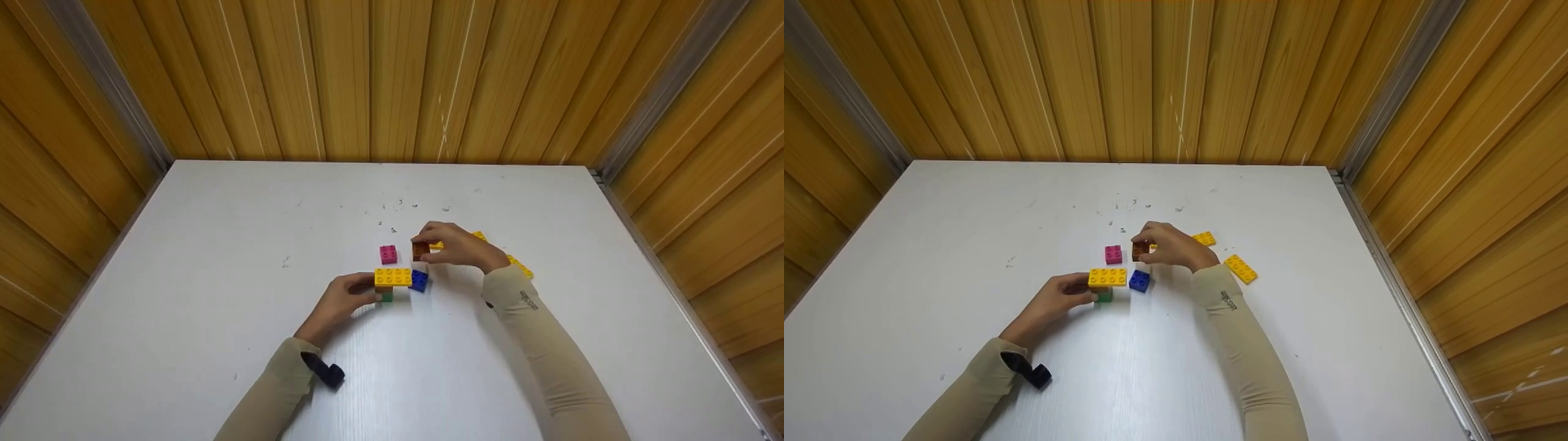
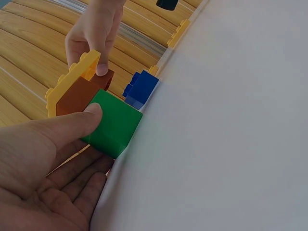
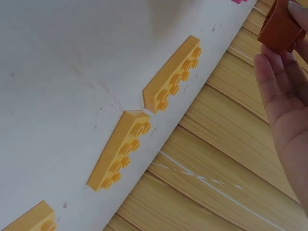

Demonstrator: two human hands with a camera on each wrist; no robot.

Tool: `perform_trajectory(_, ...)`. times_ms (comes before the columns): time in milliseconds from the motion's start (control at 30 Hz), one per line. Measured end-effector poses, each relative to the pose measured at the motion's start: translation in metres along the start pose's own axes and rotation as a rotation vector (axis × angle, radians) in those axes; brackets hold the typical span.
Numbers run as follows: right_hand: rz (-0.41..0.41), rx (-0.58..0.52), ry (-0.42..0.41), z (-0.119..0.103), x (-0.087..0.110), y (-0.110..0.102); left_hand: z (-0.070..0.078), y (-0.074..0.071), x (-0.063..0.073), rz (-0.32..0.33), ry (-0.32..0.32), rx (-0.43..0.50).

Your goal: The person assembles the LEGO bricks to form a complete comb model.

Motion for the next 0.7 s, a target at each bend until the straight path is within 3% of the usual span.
perform_trajectory(167, 0.004, -0.025, -0.017, -0.006, 0.000, 0.001, 0.001, 0.000, 0.000, -0.001, -0.003, 0.009)
perform_trajectory(700, 0.037, 0.033, -0.188, -0.027, -0.004, 0.006, -0.001, 0.001, -0.001, -0.014, 0.025, 0.021)
Point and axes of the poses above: each hand's wrist, its own x-axis away from the middle knuckle, its own y-axis out of the palm, z = x × y, the point moved 4 cm from there along -x, towards the middle knuckle, and after that the axes turned 4 degrees about -x, right-handed, at the moved point
